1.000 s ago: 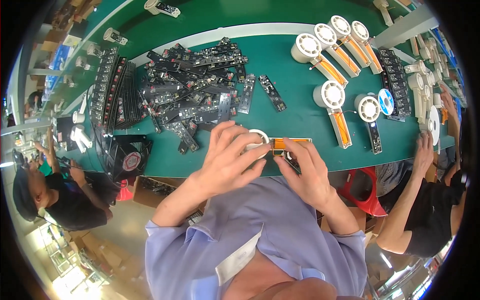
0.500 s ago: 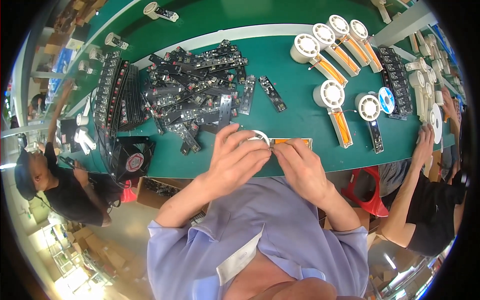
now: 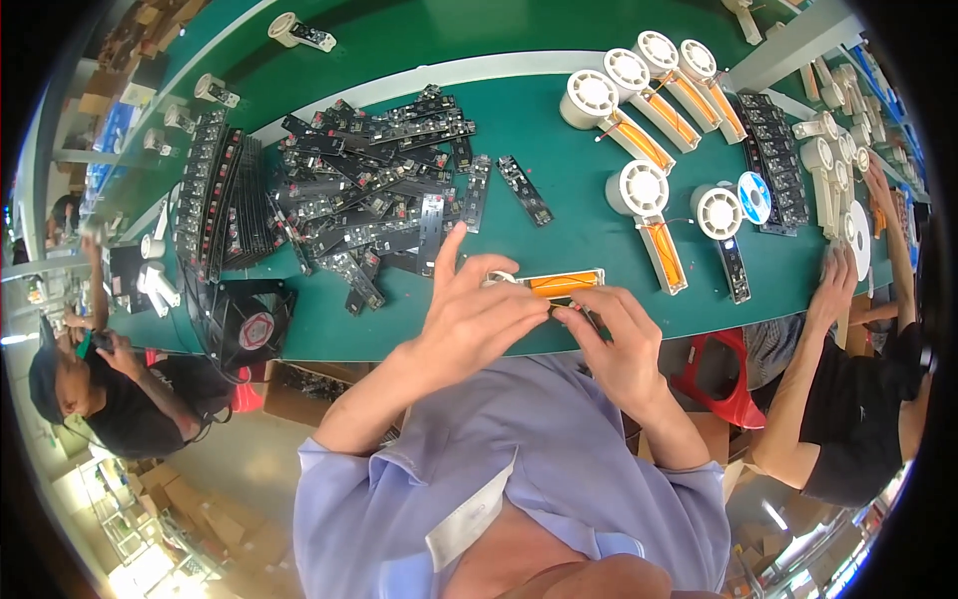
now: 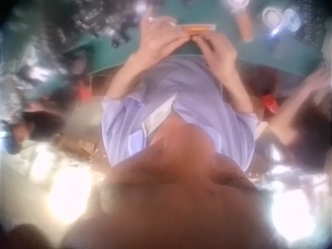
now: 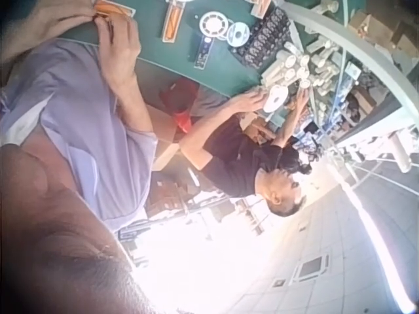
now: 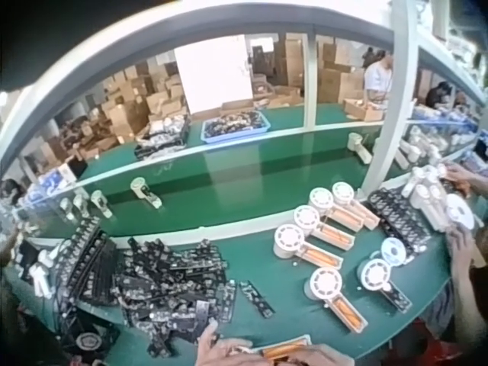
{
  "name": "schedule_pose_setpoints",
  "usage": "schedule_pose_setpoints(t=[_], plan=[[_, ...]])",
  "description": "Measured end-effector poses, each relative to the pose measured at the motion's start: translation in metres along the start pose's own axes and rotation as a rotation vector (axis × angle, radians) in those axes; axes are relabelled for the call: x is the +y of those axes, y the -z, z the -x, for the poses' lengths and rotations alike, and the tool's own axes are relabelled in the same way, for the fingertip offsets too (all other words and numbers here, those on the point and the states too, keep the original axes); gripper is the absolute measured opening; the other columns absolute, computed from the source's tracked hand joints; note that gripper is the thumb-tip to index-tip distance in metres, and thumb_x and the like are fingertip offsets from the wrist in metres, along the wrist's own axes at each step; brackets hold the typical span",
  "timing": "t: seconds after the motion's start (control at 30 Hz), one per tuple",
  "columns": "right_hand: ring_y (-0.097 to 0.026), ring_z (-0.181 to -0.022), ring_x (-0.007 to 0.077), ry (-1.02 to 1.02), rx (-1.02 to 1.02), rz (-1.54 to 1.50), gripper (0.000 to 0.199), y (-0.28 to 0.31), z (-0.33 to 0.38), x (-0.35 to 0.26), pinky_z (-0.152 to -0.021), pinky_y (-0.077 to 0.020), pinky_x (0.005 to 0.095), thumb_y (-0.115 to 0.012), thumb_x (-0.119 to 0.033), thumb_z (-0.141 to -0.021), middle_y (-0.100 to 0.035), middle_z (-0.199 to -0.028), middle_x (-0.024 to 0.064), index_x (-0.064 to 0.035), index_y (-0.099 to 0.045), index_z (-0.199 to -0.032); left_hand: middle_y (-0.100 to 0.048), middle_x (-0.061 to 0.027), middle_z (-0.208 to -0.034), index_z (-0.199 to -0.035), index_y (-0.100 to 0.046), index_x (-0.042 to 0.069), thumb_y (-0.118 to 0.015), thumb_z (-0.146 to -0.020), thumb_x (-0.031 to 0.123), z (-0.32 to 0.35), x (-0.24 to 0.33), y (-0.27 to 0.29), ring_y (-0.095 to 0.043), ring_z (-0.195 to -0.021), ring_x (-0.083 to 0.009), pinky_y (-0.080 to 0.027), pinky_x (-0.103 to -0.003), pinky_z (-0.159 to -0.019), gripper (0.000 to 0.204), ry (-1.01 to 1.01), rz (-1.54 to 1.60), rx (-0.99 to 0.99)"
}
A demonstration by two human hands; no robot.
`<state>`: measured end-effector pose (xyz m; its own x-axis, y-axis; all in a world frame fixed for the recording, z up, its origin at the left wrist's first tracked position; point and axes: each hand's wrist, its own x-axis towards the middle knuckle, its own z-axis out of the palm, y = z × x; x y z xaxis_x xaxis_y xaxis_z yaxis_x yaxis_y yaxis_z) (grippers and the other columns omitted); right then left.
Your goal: The person assembles electronic components into plastic housings by hand, inserting them into a printed circuit board.
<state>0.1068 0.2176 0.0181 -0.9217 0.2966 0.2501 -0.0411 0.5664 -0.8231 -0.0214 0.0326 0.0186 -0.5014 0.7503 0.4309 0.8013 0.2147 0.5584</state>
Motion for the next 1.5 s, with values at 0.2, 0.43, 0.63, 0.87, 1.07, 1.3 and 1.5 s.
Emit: schedule_pose_setpoints(t=[0.2, 0.43, 0.63, 0.87, 1.07, 1.3, 1.5], plan=[[-0.074, -0.082, 0.0211, -0.049, -0.019, -0.062, 0.03, 0.011, -0.001, -0.006, -0.069, -0.0619, 0.0328, -0.078, 0.004, -0.092, -0.072, -0.11, 0.0139, 0.0007, -0.073, -0.122, -0.077, 0.0022, -0.108, -0.097, -0.084, 0.012, -0.091, -0.08, 0.014, 0.006, -0.005, 0.006, -0.066, -0.114, -0.0265, -0.021, -0.061, -0.129, 0.019, -0.006, 0.052, -0.085], [-0.073, -0.081, 0.026, 0.051, 0.034, 0.049, 0.032, -0.006, 0.0, -0.004, -0.068, -0.0606, 0.0358, -0.076, 0.004, -0.093, -0.07, -0.11, 0.0151, 0.0008, -0.071, -0.124, -0.076, 0.0038, -0.096, -0.102, -0.083, 0.013, -0.091, -0.079, 0.015, 0.002, -0.003, -0.014, -0.066, -0.105, -0.024, -0.026, -0.061, -0.127, 0.024, -0.045, -0.122, 0.114], [-0.072, -0.08, 0.0297, 0.078, 0.048, 0.063, 0.032, -0.016, -0.008, 0.003, -0.067, -0.0595, 0.0372, -0.074, 0.005, -0.094, -0.07, -0.107, 0.0163, 0.0024, -0.069, -0.125, -0.075, 0.003, -0.095, -0.103, -0.082, 0.012, -0.09, -0.08, 0.014, 0.006, -0.001, -0.016, -0.067, -0.105, -0.0241, -0.027, -0.063, -0.126, 0.025, -0.076, -0.176, 0.107], [-0.073, -0.081, 0.0304, 0.015, 0.046, 0.044, 0.031, -0.013, -0.008, 0.002, -0.067, -0.06, 0.0378, -0.074, 0.004, -0.095, -0.07, -0.106, 0.0166, 0.0027, -0.069, -0.125, -0.073, 0.0003, -0.111, -0.116, -0.081, 0.011, -0.083, -0.084, 0.009, 0.007, -0.004, -0.004, -0.062, -0.11, -0.027, -0.024, -0.068, -0.126, 0.033, -0.067, -0.085, -0.036], [-0.074, -0.083, 0.0305, 0.086, 0.052, 0.024, 0.03, -0.014, -0.01, -0.003, -0.066, -0.0606, 0.0384, -0.074, 0.004, -0.094, -0.071, -0.107, 0.0168, 0.0016, -0.069, -0.124, -0.076, 0.0002, -0.104, -0.112, -0.082, 0.012, -0.082, -0.087, 0.009, -0.001, 0.01, -0.009, -0.064, -0.106, -0.0233, -0.024, -0.059, -0.126, 0.025, 0.122, -0.054, 0.021], [-0.073, -0.082, 0.0309, 0.152, 0.111, 0.123, 0.028, -0.017, -0.012, -0.003, -0.066, -0.0596, 0.0392, -0.077, 0.005, -0.091, -0.072, -0.1, 0.0155, 0.0031, -0.071, -0.118, -0.075, 0.0013, -0.091, -0.097, -0.082, 0.011, -0.084, -0.085, 0.01, -0.005, 0.019, -0.018, -0.065, -0.102, -0.0216, -0.029, -0.054, -0.123, 0.012, 0.279, -0.005, 0.144], [-0.074, -0.085, 0.0316, 0.199, 0.112, 0.182, 0.031, -0.019, -0.013, -0.005, -0.072, -0.0606, 0.0387, -0.079, 0.006, -0.089, -0.075, -0.102, 0.0169, 0.0031, -0.073, -0.119, -0.075, 0.0004, -0.092, -0.091, -0.079, 0.011, -0.085, -0.083, 0.01, -0.004, 0.02, -0.024, -0.064, -0.099, -0.0222, -0.031, -0.053, -0.121, 0.009, 0.257, -0.043, 0.204]])
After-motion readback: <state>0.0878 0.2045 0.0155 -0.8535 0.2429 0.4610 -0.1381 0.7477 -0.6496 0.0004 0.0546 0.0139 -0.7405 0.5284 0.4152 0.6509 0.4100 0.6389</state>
